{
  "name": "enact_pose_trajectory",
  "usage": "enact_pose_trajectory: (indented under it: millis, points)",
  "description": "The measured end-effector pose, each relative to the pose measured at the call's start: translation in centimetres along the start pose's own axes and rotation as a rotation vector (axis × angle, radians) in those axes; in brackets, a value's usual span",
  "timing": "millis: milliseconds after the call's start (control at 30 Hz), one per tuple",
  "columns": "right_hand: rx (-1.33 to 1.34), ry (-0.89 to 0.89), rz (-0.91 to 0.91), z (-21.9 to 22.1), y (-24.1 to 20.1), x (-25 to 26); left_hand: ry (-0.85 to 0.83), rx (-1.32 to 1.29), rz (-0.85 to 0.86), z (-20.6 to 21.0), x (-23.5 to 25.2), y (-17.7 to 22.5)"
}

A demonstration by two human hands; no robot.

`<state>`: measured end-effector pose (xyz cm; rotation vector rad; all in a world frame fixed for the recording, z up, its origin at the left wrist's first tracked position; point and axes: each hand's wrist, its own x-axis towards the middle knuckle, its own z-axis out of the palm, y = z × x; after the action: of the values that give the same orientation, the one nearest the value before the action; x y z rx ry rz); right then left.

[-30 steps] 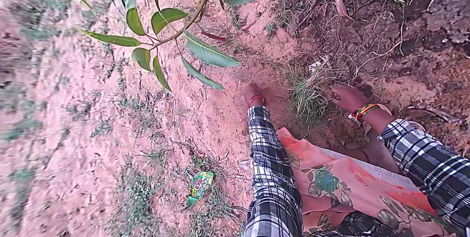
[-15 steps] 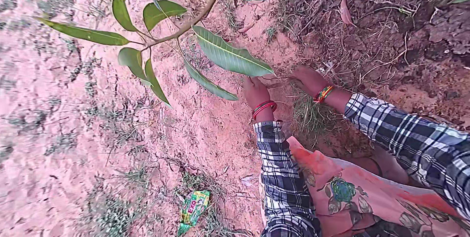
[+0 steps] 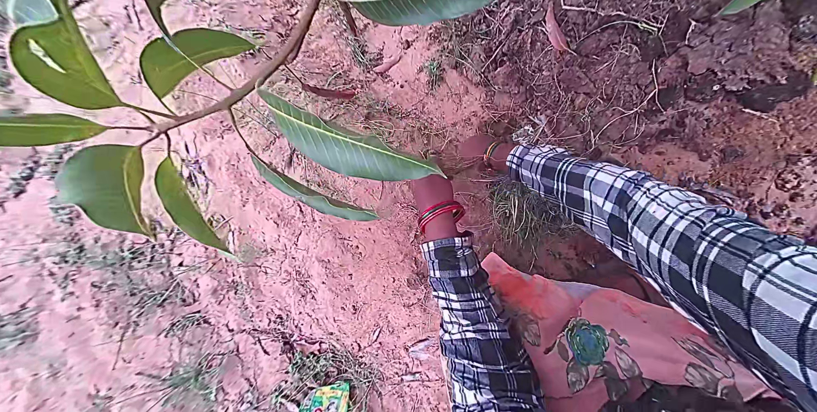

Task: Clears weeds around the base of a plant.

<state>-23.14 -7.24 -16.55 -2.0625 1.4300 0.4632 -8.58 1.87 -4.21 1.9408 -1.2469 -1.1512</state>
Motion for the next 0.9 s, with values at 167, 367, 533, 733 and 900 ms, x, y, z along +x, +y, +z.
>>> enact_pose_trajectory:
  millis: [167,367,533,733,900]
  points:
    - [0.097,0.234,-0.101,-2.6,3.4,-8.0,-0.036,0.07,-0.029,0.5,0.5,0.0]
    - [0.193,0.066,0.229,2.1,7.1,-15.8,-0.289,0.47,0.13,8.3,0.9,-1.7]
    - [0.476,0.147,0.324,14.0,3.8,-20.5,-0.592,0.878,0.132,14.2,-2.2,-6.1]
    - [1.027,0.273,0.304,15.6,5.3,-23.6,-0.7,0.758,0.233,15.8,-7.6,-6.2]
    - [0.861,0.034,0.278,7.0,4.1,-33.1,-0.445,0.827,0.341,15.9,-9.8,-5.6]
